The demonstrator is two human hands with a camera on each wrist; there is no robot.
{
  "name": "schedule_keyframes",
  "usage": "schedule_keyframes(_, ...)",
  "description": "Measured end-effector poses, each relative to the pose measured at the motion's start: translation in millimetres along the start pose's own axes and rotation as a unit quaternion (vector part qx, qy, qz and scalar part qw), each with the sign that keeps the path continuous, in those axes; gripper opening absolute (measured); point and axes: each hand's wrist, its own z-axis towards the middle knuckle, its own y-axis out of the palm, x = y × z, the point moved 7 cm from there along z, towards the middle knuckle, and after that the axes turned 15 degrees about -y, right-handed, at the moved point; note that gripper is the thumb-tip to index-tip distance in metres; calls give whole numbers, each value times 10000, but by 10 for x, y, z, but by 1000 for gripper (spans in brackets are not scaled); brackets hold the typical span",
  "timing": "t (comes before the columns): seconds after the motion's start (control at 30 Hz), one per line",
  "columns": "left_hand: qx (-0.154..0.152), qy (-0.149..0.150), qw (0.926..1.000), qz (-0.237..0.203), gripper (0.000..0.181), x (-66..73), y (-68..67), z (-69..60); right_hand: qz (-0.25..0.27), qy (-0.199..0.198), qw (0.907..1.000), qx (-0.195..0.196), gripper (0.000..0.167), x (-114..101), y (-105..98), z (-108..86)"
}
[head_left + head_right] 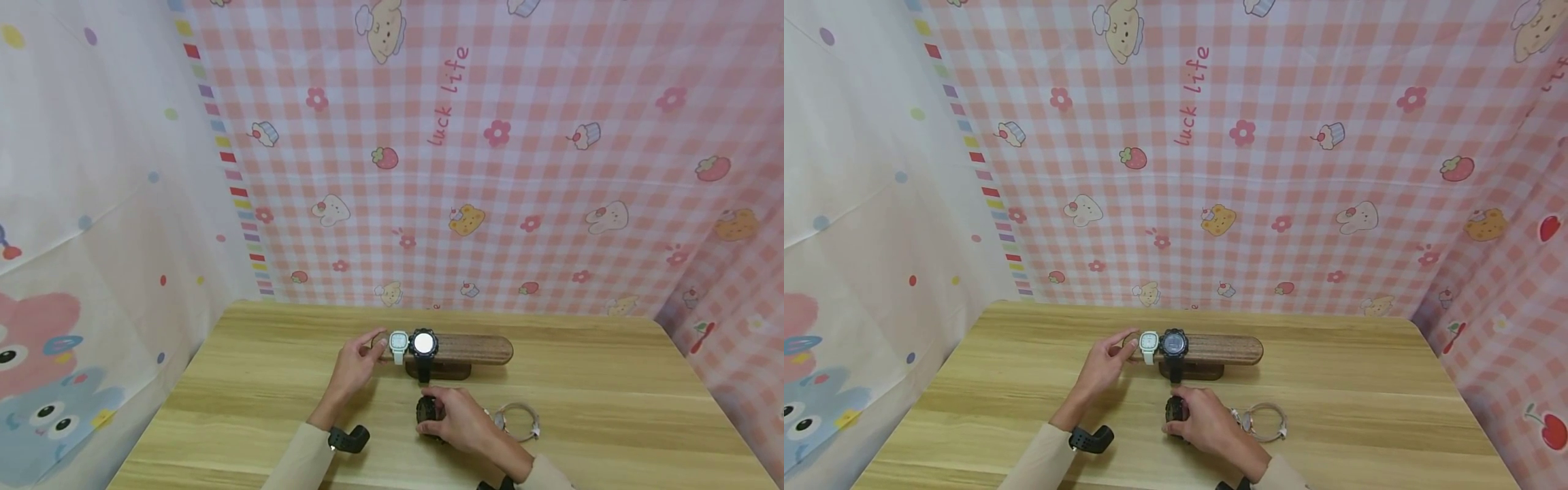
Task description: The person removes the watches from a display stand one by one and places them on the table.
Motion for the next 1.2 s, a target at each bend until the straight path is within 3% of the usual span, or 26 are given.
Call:
schedule_keyframes(0.33, -24, 2, 10000, 9, 37, -9, 5, -7, 146, 65, 9999, -35, 62, 12, 4, -17)
schedule_keyframes(0.5, -32, 7, 10000, 22, 36, -8, 6, -12, 177, 165, 9997, 99, 61, 40, -86, -33)
schedule_keyframes(0.77, -42, 46, 10000, -17, 35, 5, 4, -7, 128, 409, 9937, 1039, 44, 119, -516, -112)
schedule_keyframes(0.93, -27, 5, 10000, 13, 37, 2, 5, -2, 50, 852, 9844, 1539, 43, 253, -796, -211)
schedule_keyframes(1.2, 11, -64, 10000, 13, 37, -4, -2, 3, -378, 1004, 9718, 2100, 44, 427, -1060, -352)
